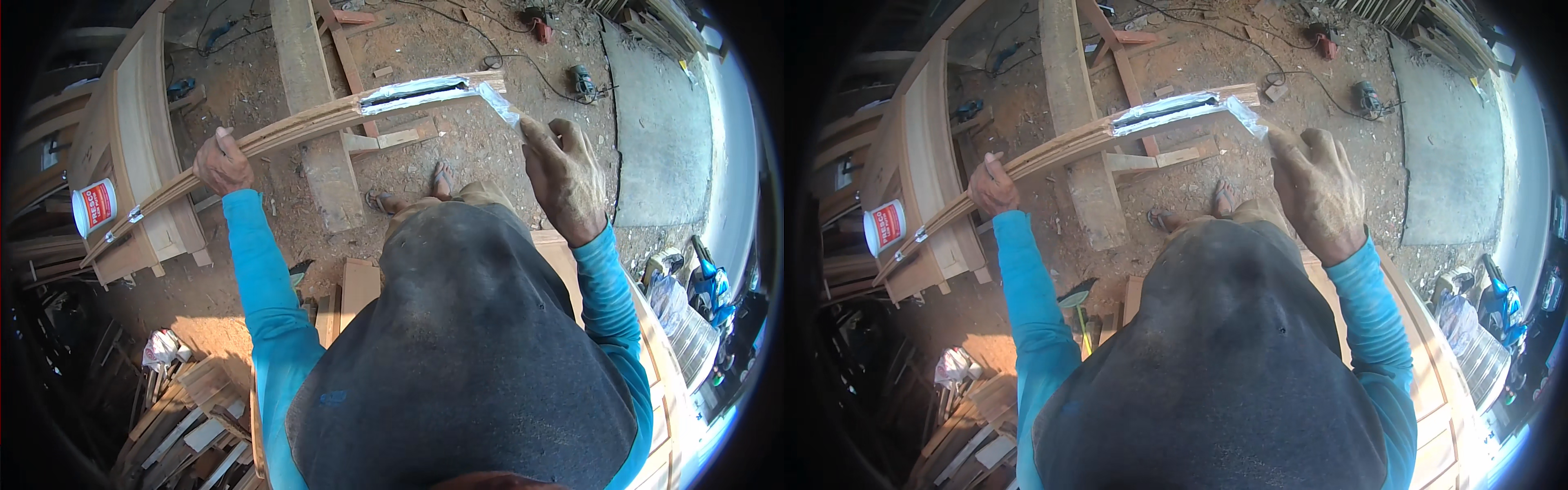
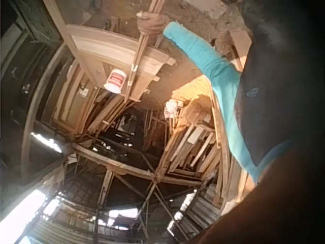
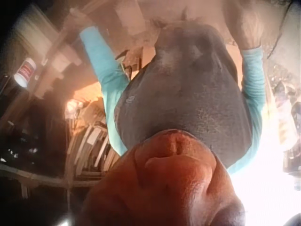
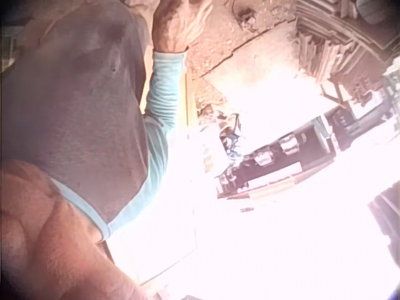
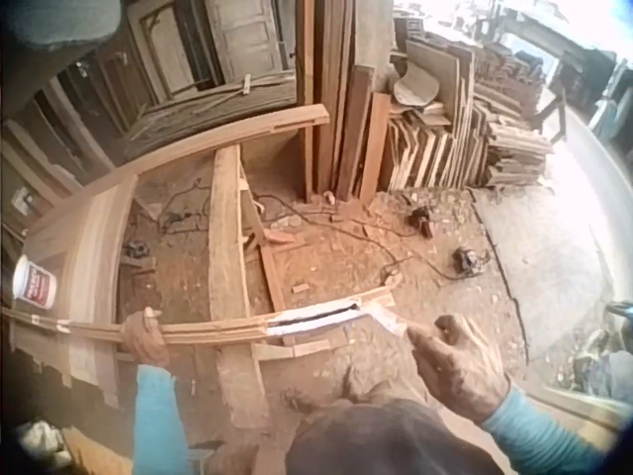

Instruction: The person applies glue to the grooves of wooden planks using a small wooden stick and then dips the stick back into a bucket of glue.

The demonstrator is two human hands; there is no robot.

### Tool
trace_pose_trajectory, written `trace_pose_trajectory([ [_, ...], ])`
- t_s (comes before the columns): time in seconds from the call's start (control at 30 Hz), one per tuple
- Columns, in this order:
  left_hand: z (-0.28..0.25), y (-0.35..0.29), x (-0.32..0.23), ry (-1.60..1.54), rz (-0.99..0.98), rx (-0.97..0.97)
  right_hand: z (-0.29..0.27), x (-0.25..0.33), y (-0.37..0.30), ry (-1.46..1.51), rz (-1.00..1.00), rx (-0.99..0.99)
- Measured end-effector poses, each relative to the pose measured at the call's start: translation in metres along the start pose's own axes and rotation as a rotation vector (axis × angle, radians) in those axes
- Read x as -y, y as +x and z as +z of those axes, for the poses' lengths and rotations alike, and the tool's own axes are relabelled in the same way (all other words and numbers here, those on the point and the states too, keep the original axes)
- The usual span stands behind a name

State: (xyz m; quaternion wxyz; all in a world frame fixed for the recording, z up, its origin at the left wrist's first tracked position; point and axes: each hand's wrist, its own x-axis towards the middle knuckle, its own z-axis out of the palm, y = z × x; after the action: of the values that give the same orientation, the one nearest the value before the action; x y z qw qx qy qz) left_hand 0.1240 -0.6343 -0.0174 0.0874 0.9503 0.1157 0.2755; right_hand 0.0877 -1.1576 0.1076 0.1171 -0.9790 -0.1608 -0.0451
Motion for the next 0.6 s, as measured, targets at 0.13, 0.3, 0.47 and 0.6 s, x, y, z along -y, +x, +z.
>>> trace_pose_trajectory([
  [0.13, -0.003, -0.002, 0.001, 0.004, -0.005, 0.030, 0.019, 0.044, 0.021, 0.162, -0.018, -0.003],
  [0.3, -0.001, 0.000, 0.004, 0.034, 0.013, 0.029, 0.037, 0.055, 0.020, 0.292, 0.066, -0.074],
  [0.47, -0.004, 0.000, 0.004, 0.015, 0.033, 0.042, 0.055, 0.093, 0.025, 0.502, 0.126, -0.003],
  [0.6, -0.001, -0.002, 0.008, 0.004, 0.064, 0.017, 0.066, 0.132, 0.035, 0.571, 0.090, 0.089],
])
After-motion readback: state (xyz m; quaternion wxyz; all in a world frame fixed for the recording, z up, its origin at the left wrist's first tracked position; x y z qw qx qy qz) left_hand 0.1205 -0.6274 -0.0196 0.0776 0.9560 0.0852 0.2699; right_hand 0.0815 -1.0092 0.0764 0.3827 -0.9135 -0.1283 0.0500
